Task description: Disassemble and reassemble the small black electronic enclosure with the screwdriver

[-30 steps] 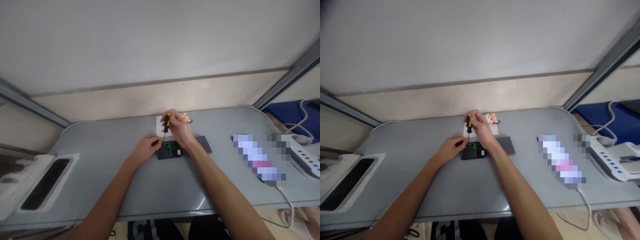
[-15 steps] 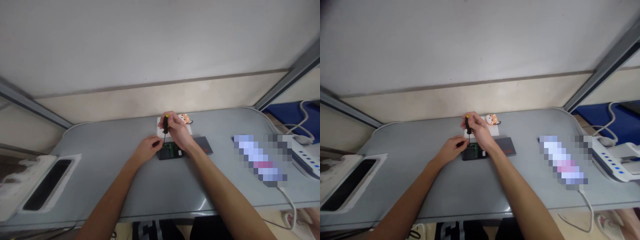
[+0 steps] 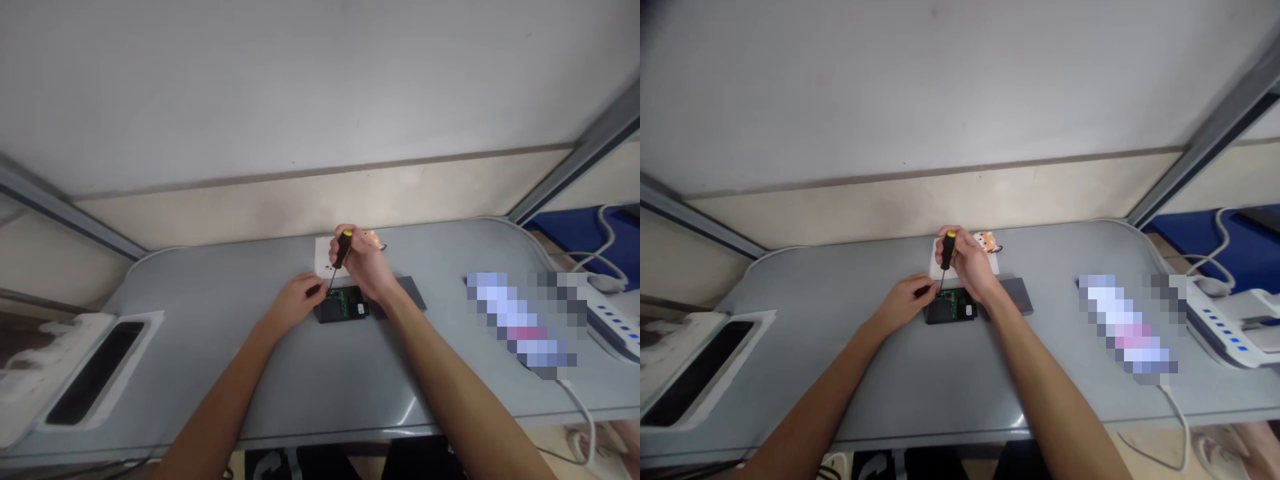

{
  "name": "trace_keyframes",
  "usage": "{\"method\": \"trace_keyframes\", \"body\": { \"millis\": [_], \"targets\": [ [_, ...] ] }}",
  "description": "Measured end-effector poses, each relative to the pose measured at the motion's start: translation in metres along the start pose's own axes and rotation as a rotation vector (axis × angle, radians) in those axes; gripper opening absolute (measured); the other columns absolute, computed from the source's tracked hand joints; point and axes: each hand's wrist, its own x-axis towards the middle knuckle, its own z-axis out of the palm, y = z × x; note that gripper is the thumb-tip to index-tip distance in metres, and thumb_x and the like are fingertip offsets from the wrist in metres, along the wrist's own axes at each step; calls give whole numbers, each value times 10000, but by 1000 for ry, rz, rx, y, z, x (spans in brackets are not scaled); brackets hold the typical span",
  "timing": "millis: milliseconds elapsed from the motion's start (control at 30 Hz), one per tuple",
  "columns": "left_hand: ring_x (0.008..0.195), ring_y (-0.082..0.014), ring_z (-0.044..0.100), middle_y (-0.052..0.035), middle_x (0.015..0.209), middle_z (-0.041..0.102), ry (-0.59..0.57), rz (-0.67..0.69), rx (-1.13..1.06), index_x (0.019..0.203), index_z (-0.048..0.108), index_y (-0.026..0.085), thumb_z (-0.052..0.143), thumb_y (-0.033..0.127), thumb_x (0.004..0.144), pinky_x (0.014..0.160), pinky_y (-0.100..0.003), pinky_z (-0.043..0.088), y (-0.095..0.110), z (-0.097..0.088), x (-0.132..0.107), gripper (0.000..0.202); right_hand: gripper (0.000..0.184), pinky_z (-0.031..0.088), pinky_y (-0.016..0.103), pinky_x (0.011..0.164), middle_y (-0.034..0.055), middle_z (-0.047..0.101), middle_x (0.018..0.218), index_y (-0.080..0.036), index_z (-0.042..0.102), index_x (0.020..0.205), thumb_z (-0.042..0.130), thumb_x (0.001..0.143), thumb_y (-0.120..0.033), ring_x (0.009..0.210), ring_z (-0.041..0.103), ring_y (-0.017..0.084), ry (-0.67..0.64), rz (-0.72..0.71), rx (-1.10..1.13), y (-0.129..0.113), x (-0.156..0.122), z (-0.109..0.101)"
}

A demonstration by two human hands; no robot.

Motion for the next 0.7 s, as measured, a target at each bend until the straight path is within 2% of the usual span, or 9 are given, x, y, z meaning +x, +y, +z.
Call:
{"method": "trace_keyframes", "body": {
  "millis": [100, 200, 267, 367, 467, 567, 700],
  "targets": [
    [689, -129, 513, 11, 753, 593, 12, 6, 1, 785, 662, 188, 528, 325, 1017, 679, -265, 396, 1, 0, 0, 301, 310, 414, 307, 619, 0, 458, 739, -239, 603, 962, 574, 967, -548, 644, 446, 158, 43, -24, 49, 1, -2, 4],
    [699, -133, 522, 10, 756, 594, 18, 8, 0, 800, 662, 188, 520, 333, 1019, 693, -270, 402, 3, 0, 0, 299, 293, 350, 283, 575, -28, 397, 686, -242, 570, 909, 628, 951, -526, 600, 376, 138, 63, -63, 56, 4, -4, 13],
    [703, -135, 526, 10, 756, 592, 17, 5, 1, 811, 660, 189, 517, 328, 1016, 699, -272, 403, 4, 0, 0, 286, 304, 337, 276, 575, -33, 416, 682, -245, 539, 876, 671, 933, -512, 599, 382, 133, 69, -73, 44, 4, -6, 17],
    [711, -139, 525, 7, 760, 587, 12, 0, 13, 801, 641, 186, 511, 323, 1014, 704, -274, 402, 4, -1, -1, 285, 305, 385, 292, 620, -9, 507, 746, -238, 559, 870, 688, 922, -509, 650, 457, 142, 52, -64, -14, 3, -6, 17],
    [709, -139, 519, 7, 760, 581, 12, -4, 15, 797, 634, 185, 504, 333, 1018, 705, -277, 401, 4, -1, -1, 296, 356, 412, 313, 634, 13, 526, 783, -224, 599, 900, 621, 943, -576, 678, 491, 159, 5, 8, -16, 1, -6, 16],
    [711, -138, 524, 8, 764, 580, 19, -1, 6, 806, 635, 186, 500, 339, 1022, 707, -276, 403, 3, 0, -1, 297, 396, 372, 304, 593, -8, 477, 728, -233, 583, 962, 567, 956, -629, 629, 443, 151, 23, 21, 37, 3, -5, 18],
    [710, -141, 526, 5, 762, 592, 18, -10, 17, 794, 630, 184, 509, 331, 1011, 701, -276, 402, 4, 0, -1, 289, 396, 310, 274, 571, -49, 442, 666, -257, 488, 913, 688, 899, -598, 576, 371, 124, 61, -39, 50, 5, -5, 19]
  ]
}}
